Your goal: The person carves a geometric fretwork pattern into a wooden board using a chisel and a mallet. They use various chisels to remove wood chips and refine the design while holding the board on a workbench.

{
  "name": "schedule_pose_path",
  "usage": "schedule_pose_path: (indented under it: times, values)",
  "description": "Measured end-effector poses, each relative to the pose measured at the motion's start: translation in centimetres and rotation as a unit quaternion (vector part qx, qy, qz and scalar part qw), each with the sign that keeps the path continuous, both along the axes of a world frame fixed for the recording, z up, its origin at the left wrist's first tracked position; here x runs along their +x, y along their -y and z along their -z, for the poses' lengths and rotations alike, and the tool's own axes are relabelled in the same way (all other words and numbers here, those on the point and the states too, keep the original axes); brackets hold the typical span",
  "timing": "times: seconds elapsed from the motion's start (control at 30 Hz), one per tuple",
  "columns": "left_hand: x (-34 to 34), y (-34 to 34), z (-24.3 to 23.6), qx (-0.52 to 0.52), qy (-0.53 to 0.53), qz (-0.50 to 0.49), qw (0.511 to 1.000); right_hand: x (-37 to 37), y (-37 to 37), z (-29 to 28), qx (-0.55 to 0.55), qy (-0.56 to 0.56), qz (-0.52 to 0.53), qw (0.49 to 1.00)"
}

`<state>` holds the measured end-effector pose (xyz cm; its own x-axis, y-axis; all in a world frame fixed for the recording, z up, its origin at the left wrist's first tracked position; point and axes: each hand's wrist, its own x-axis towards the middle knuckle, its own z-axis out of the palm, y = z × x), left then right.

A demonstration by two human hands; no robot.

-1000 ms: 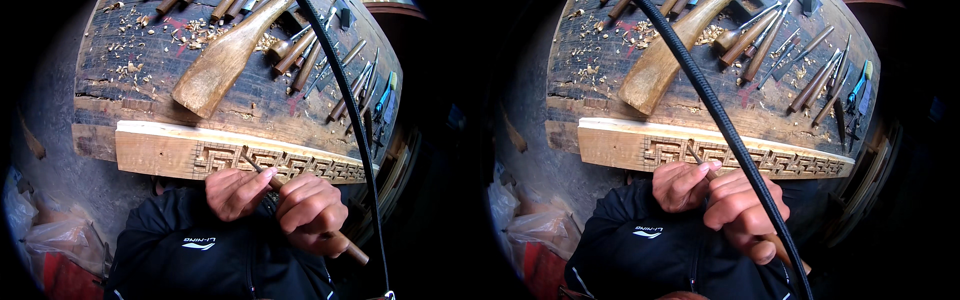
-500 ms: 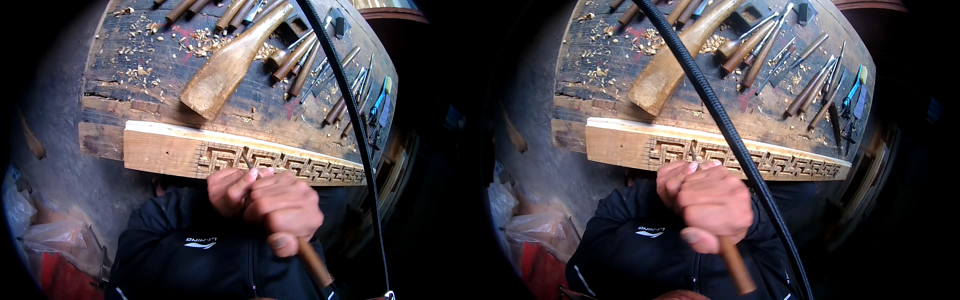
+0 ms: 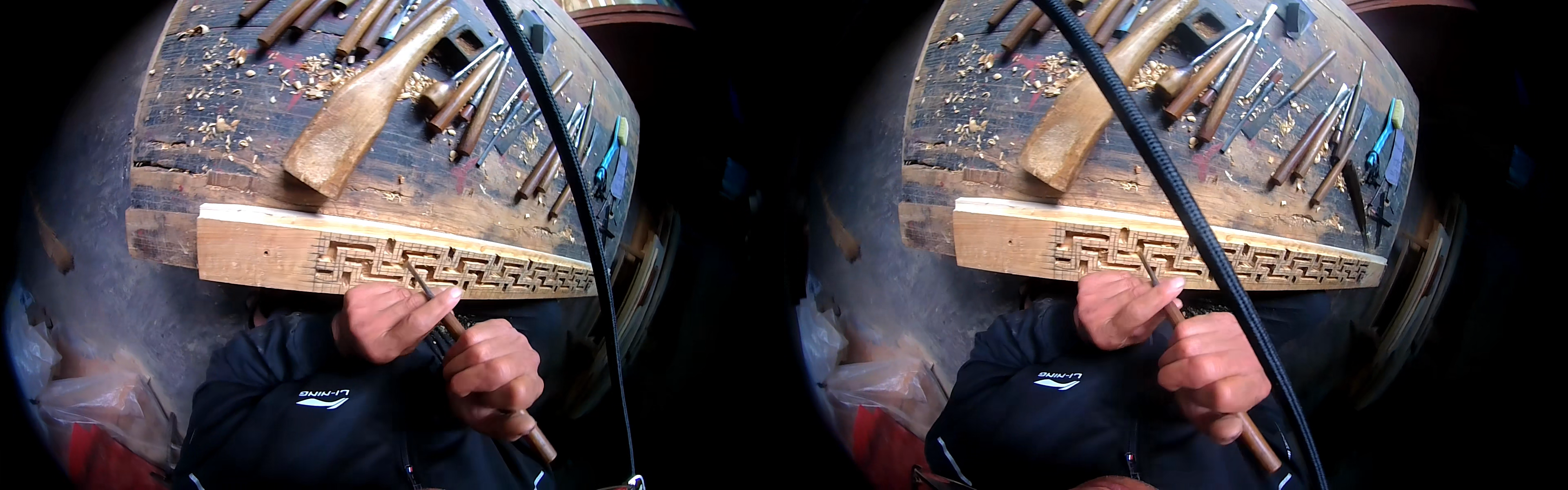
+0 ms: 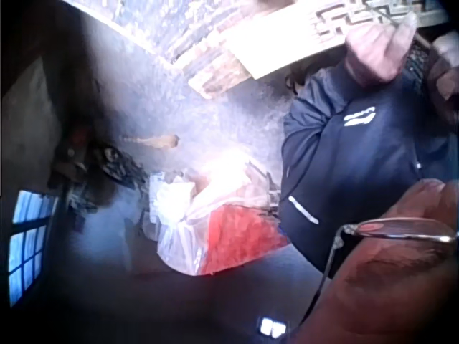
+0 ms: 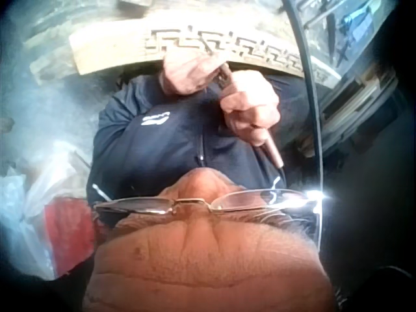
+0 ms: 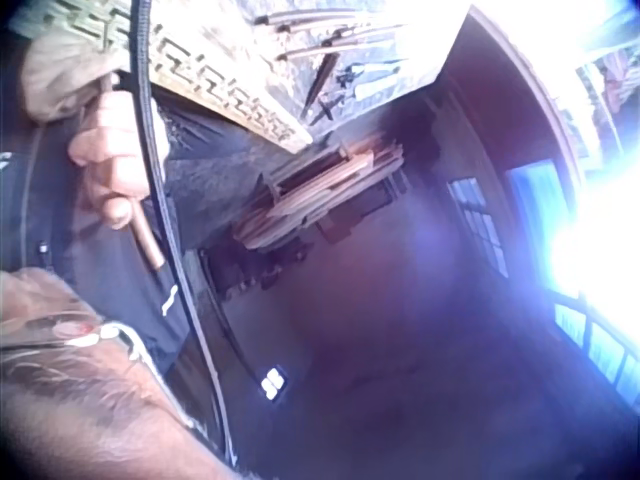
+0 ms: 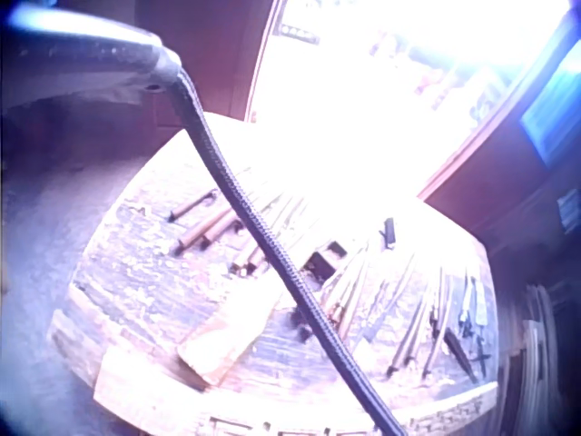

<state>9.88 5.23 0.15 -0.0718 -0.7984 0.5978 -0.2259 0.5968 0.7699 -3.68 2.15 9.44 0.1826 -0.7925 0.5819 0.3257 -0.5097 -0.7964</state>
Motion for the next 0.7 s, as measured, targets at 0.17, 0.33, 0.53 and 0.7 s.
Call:
schedule_pose_path:
  times: [0.17,0.33,0.53,0.7]
  values:
    - [-0.9,0.6,0.5,0.002,0.005,-0.005,1.000,-0.1,0.1,0.4,0.051,0.009,0.067,0.996]
    - [-1.4,0.5,0.9,0.024,0.033,-0.036,0.999,0.2,1.5,1.0,0.052,0.002,0.056,0.997]
    - [-1.2,1.0,-0.1,0.009,0.045,0.006,0.999,-0.6,2.5,-0.6,0.040,-0.001,0.030,0.999]
    - [-3.5,1.7,-1.0,0.012,0.001,-0.003,1.000,-3.3,2.2,-1.5,0.049,-0.043,0.016,0.998]
